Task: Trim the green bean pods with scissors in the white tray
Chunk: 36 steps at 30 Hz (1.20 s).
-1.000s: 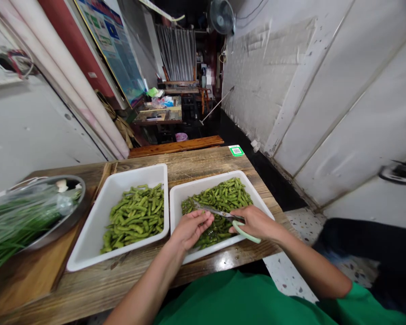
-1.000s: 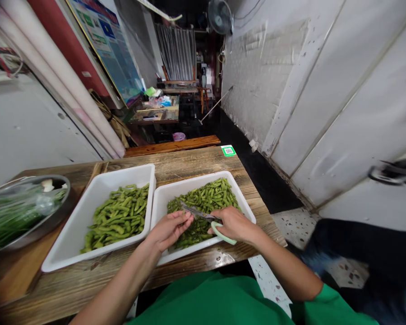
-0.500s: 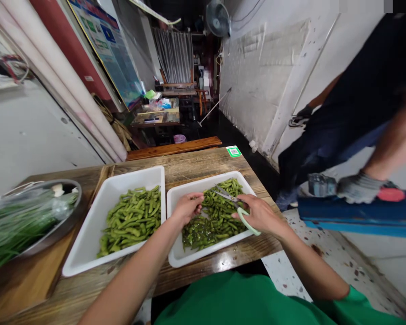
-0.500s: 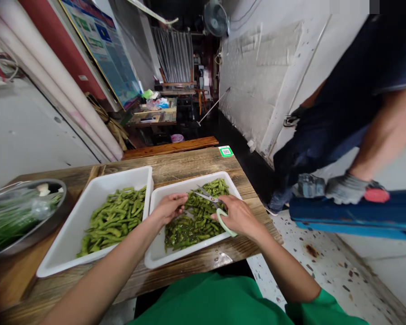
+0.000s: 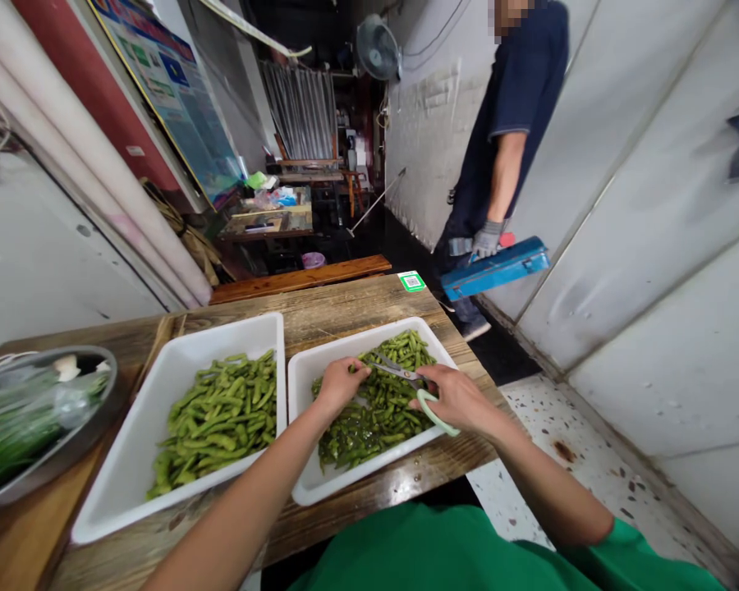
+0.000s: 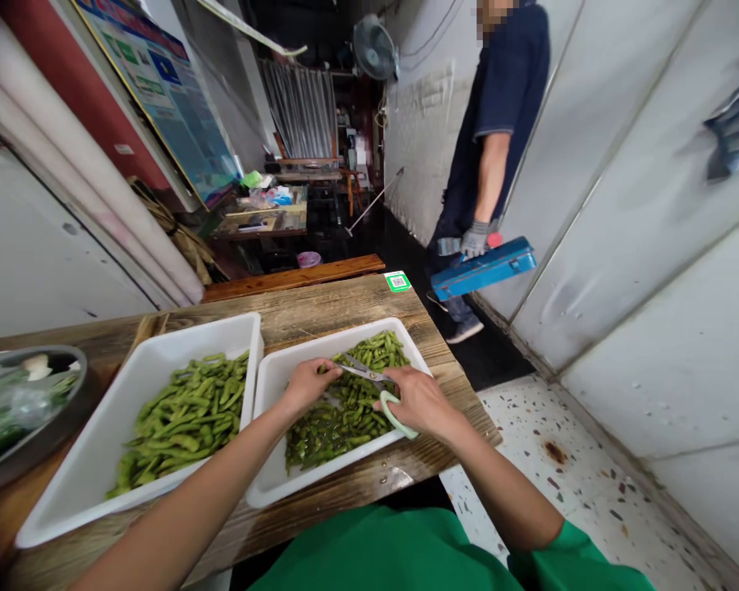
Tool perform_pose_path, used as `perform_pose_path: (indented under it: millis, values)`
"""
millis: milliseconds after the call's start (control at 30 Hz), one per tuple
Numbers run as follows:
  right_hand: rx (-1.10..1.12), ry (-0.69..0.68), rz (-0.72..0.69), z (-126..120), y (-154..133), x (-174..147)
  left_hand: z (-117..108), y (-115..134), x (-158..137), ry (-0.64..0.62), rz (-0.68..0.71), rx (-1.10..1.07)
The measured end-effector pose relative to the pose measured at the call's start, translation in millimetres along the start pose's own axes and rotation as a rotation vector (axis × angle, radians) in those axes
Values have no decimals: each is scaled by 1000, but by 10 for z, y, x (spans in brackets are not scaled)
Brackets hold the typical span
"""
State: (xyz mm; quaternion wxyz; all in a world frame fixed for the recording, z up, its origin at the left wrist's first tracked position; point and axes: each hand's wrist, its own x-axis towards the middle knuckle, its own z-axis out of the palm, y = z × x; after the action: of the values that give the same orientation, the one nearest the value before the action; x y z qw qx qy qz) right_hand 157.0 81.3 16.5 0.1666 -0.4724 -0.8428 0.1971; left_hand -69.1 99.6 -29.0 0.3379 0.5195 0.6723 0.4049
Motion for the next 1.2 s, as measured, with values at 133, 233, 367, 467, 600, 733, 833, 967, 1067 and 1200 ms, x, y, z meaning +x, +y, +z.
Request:
perform_pose_path:
  millis: [133,233,367,467,600,733,833,967,1067,1200]
  values:
    - [12,-4,-4,26,-32,18,-54,37,-184,-92,-54,-223]
    - [14,1,-16,59,-50,28,-117,78,-298,-160,-99,-323]
    - [6,7,-20,80,-64,32,-258,174,-394,-190,-180,-442]
    - [12,11,-26,69,-65,28,-369,214,-446,-255,-171,-553]
    - [15,21,3,60,-53,23,-452,227,-513,-289,-140,-654]
    - [35,19,-2,76,-55,21,-462,278,-574,-327,-120,-645]
    - [48,29,-17,69,-82,16,-452,308,-590,-317,-99,-622]
    - [58,31,-35,30,-136,2,-435,289,-574,-248,-132,-638]
    - [102,11,-48,28,-167,-8,-424,271,-563,-209,-173,-641]
    - [169,-30,-79,64,-210,-7,-404,288,-573,-188,-195,-624]
